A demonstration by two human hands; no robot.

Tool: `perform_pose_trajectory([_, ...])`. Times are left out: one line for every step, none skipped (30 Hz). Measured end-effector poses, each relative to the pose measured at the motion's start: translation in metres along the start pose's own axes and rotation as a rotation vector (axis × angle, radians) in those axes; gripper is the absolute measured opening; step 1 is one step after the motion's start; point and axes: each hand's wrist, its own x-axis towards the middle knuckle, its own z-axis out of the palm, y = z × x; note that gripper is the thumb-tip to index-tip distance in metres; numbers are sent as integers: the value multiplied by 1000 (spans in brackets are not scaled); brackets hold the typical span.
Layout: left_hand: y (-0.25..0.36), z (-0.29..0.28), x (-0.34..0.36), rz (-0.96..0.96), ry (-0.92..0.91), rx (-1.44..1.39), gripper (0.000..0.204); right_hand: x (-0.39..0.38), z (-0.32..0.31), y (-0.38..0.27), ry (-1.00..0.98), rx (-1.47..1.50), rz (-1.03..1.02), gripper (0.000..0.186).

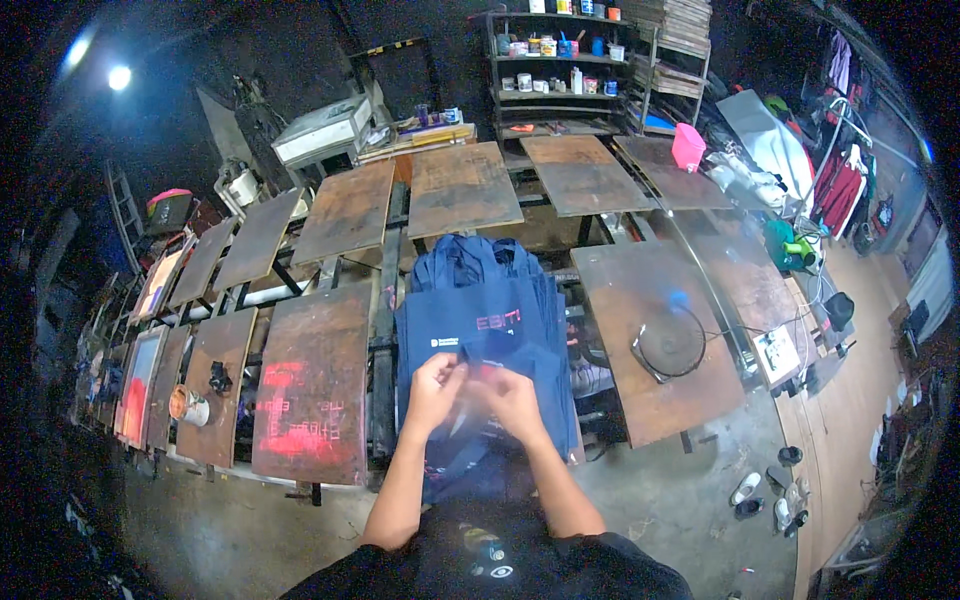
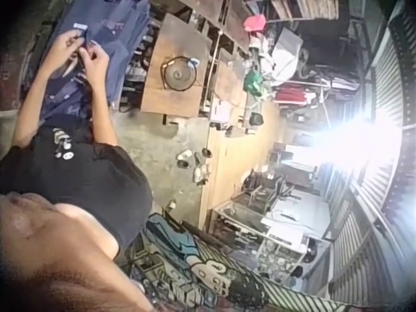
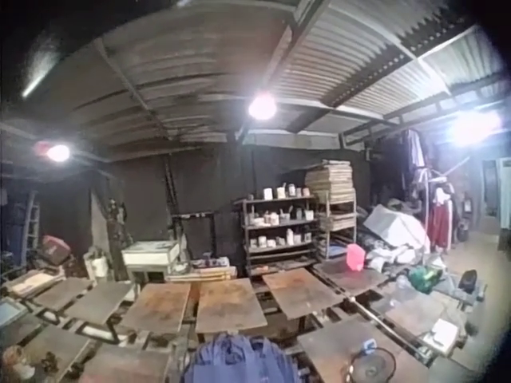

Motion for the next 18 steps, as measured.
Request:
perform_pose_trajectory([-4,0,1,-17,41,-19,15,1,2,4,2,1,-9,31])
perform_pose_trajectory([-8,1,3,-35,54,-18,16,3,2,7,-1,-27,-24,31])
perform_pose_trajectory([6,-2,4,-9,73,-92,17,3,4,5,-6,-29,-13,31])
perform_pose_trajectory([14,-4,3,17,93,-165,19,2,7,-1,-7,-23,-6,31])
perform_pose_trajectory([-4,-3,6,70,101,-160,25,-1,9,-3,-8,-16,1,31])
perform_pose_trajectory([0,-3,5,63,99,-160,25,0,10,1,-15,-25,-31,30])
perform_pose_trajectory([5,-2,4,96,147,-196,25,-1,9,4,-15,-25,-25,30])
perform_pose_trajectory([10,-1,2,130,195,-230,26,-1,7,5,-34,-88,-51,26])
perform_pose_trajectory([10,1,-1,125,190,-229,26,-1,7,5,-50,-149,-76,22])
perform_pose_trajectory([10,3,-4,101,209,-209,25,-1,8,6,-47,-148,-71,22])
perform_pose_trajectory([10,4,-6,77,227,-188,24,0,11,6,36,-227,-218,15])
perform_pose_trajectory([11,4,-9,72,221,-188,24,1,14,2,118,-307,-362,12])
perform_pose_trajectory([13,5,-12,130,228,-75,23,0,16,-2,121,-308,-355,12])
perform_pose_trajectory([15,5,-14,189,234,38,22,-2,18,-7,192,-326,-356,17])
perform_pose_trajectory([19,5,-16,189,230,42,22,-3,19,-14,264,-338,-360,24])
perform_pose_trajectory([23,6,-18,242,220,69,22,-2,17,-14,267,-334,-357,24])
perform_pose_trajectory([25,8,-20,295,210,96,23,-2,14,-14,249,-356,-396,25])
perform_pose_trajectory([23,9,-21,294,204,96,23,-1,13,-13,233,-382,-432,27])
